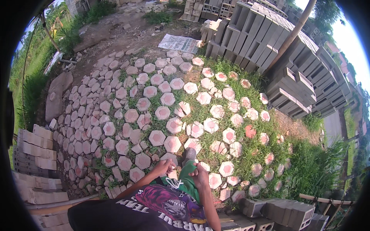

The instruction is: The person walks through an outdoor yard filled with stacked concrete blocks and then sits on the ground. They use a wooden mallet to repeatedly strike a small piece of stone or concrete, breaking it into smaller fragments on a tarp.

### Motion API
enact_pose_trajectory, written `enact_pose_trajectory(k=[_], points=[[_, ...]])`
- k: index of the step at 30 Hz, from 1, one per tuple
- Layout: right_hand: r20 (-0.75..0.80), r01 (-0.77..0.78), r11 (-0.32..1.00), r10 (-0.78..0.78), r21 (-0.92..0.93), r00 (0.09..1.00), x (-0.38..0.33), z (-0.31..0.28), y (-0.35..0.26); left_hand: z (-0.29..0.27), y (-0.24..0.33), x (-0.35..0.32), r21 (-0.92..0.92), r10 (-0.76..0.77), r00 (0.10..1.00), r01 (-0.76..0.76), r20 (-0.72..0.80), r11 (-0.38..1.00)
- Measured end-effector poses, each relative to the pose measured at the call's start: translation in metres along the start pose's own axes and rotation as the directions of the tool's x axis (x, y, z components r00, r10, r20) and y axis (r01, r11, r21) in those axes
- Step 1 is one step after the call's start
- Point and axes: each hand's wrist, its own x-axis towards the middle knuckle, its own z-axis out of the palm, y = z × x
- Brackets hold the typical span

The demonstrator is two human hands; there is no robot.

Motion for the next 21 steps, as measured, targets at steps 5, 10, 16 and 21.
enact_pose_trajectory(k=[5, 10, 16, 21], points=[[0.011, 0.004, 0.996, -0.003, -0.084, 1.000, 0.072, 0.046, -0.098, -0.010, 0.094, 0.097, 0.213, 0.152, 0.987, -0.137, -0.054, 0.967], [0.077, 0.111, 0.979, -0.099, -0.173, 0.992, 0.148, 0.104, -0.198, -0.023, 0.210, 0.162, 0.173, 0.277, 0.944, -0.247, -0.179, 0.953], [0.011, 0.115, 0.926, -0.119, -0.361, 0.993, 0.243, 0.147, -0.255, -0.043, 0.279, 0.238, 0.049, 0.214, 0.892, -0.212, -0.399, 0.976], [-0.011, 0.040, 0.869, -0.052, -0.494, 0.999, 0.334, 0.182, -0.295, -0.075, 0.303, 0.329, 0.119, 0.130, 0.918, -0.091, -0.374, 0.989]])
